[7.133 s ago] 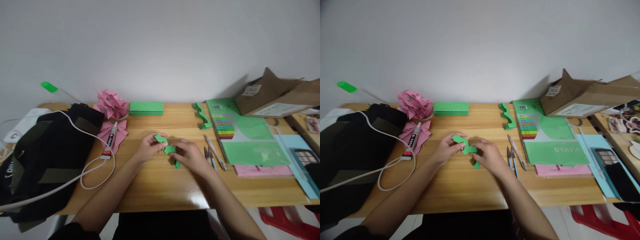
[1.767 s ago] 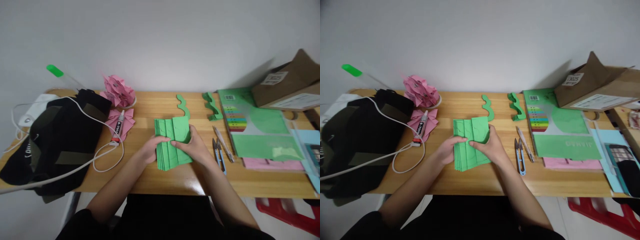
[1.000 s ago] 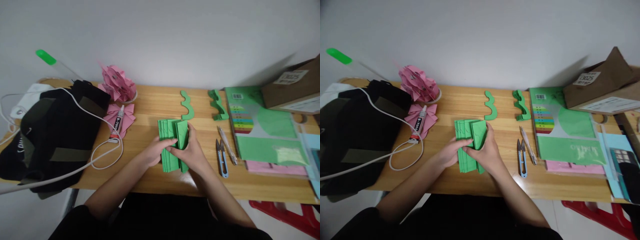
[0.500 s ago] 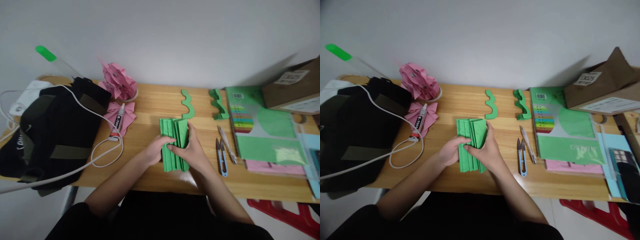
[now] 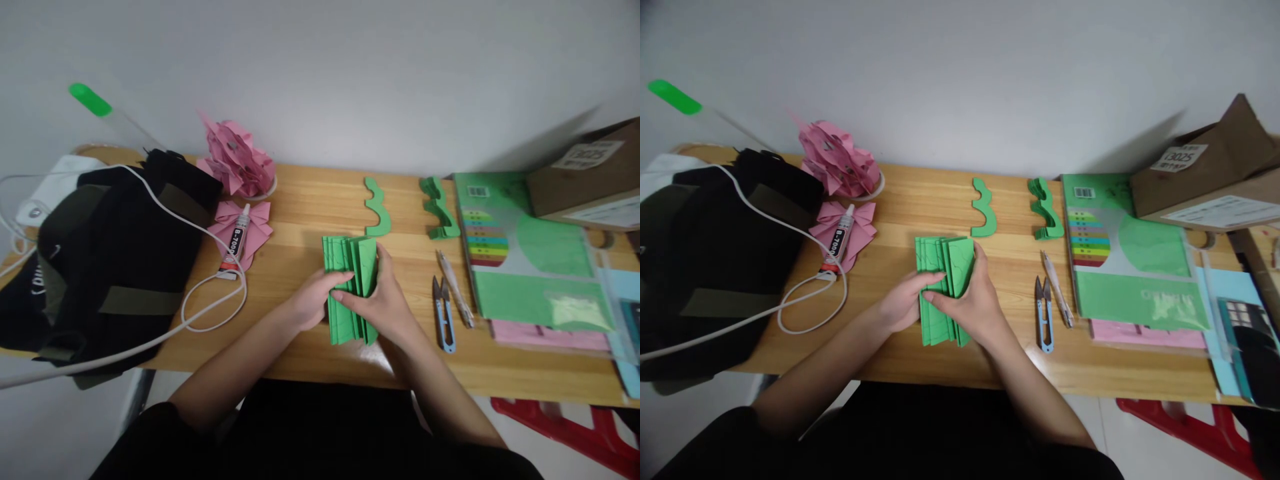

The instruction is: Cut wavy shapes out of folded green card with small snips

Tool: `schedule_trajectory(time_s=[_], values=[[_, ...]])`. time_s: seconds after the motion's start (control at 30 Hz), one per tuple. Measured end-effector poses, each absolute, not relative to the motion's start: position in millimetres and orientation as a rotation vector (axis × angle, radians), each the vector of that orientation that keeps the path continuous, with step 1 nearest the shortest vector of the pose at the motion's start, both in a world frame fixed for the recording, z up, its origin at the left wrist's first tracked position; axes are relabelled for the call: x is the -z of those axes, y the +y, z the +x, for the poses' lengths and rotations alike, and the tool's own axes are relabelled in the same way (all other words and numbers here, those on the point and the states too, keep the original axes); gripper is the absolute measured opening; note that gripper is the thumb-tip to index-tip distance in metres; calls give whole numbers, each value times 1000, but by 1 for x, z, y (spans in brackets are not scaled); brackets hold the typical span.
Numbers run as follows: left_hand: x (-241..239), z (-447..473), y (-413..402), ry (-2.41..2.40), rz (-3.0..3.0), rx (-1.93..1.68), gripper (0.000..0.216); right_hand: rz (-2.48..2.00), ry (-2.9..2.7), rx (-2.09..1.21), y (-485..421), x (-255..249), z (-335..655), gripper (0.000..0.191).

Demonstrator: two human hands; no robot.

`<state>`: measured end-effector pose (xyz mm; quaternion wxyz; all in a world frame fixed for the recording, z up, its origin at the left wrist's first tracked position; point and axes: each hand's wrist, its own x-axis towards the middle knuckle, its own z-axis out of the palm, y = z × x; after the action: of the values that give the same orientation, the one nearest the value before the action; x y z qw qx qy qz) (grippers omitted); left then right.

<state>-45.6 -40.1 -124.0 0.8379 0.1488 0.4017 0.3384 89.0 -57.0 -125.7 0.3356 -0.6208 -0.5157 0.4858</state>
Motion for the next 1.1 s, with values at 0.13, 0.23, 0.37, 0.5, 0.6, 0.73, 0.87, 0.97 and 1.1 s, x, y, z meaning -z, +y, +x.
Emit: schedule_trajectory(time_s=[0.13,0.23,0.37,0.5,0.6,0.73,0.87,0.97,1.1], values=[[122,-45,-40,835,303,-731,20,-1608,-1347,-1274,-57,126,90,110],[121,-45,-40,842,287,-726,24,-1601,-1351,-1278,-57,125,90,106],[120,-45,-41,854,320,-731,25,-1608,-1370,-1230,-57,123,88,112],[119,-45,-42,854,329,-741,29,-1627,-1411,-1184,-57,123,86,111],[119,-45,-42,857,327,-734,30,-1625,-1435,-1194,-57,123,88,106],[119,-46,-43,829,347,-721,28,-1542,-1486,-1160,-57,124,91,96],[119,-46,-43,841,344,-732,28,-1559,-1484,-1170,-58,126,90,100],[119,-46,-43,838,335,-738,32,-1605,-1480,-1158,-60,127,87,110],[121,-44,-43,816,356,-736,39,-1622,-1508,-1120,-62,131,85,105]])
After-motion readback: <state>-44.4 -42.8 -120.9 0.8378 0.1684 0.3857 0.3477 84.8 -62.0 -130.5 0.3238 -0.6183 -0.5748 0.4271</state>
